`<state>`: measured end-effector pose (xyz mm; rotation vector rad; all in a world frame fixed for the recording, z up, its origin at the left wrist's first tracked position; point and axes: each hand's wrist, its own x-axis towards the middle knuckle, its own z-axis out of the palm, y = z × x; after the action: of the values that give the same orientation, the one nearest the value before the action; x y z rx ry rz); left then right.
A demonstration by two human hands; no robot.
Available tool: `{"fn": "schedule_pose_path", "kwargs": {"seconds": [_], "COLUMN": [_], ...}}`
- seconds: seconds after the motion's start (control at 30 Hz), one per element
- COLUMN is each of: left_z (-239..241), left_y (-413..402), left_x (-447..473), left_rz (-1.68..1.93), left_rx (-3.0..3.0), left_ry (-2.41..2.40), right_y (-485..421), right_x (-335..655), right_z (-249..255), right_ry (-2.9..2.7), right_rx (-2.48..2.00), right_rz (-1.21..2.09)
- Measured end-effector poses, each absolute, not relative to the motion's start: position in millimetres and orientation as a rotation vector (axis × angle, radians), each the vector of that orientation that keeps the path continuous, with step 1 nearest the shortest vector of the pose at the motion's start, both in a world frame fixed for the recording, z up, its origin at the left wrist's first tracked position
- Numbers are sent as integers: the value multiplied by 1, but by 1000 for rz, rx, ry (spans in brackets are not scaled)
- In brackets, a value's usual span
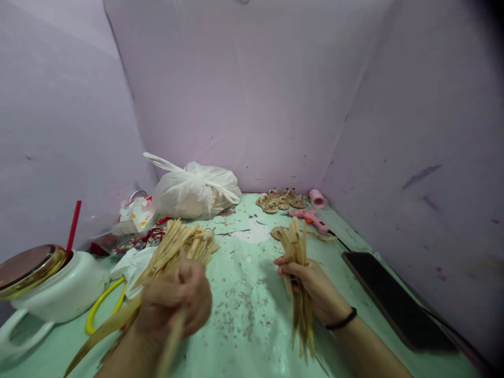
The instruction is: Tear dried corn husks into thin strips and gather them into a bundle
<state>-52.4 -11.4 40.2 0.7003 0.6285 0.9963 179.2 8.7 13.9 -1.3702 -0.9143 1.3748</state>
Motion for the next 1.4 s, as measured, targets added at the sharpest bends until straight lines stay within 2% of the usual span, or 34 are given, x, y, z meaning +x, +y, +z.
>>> {"fn": "schedule_pose_path", "kwargs": {"seconds": [0.13,0.27,0.47,0.57,0.7,0.87,1.1,1.4], "left_z": [36,17,5,11,16,16,28,28], "left_y": [-19,-20,-21,-22,-22,-22,-24,-5], "left_x": [-16,8,8,2,-3,-9,-12,-20], "left_rz": [800,748,824,725,649,644,524,642], "left_rx": [924,1046,1360,1554,1619,1545,1373,1387], "left_ry": [921,1199,1632,1761,1706,1334,1101,1326], "right_y": [-9,-24,-26,-22,-20,-23,-26,-26], "right_x": [157,135,128,133,141,144,141,137], "right_z": [19,18,11,8,9,14,20,28], "right_ry": [-904,-895,-891,-994,-1129,-1257,-1315,-1260], "right_rx": [-1165,-1022,-1064,-1172,-1235,-897,-779,-1253], "right_rz": [1760,1945,1875,1783,1679,1884,1971,1502]}}
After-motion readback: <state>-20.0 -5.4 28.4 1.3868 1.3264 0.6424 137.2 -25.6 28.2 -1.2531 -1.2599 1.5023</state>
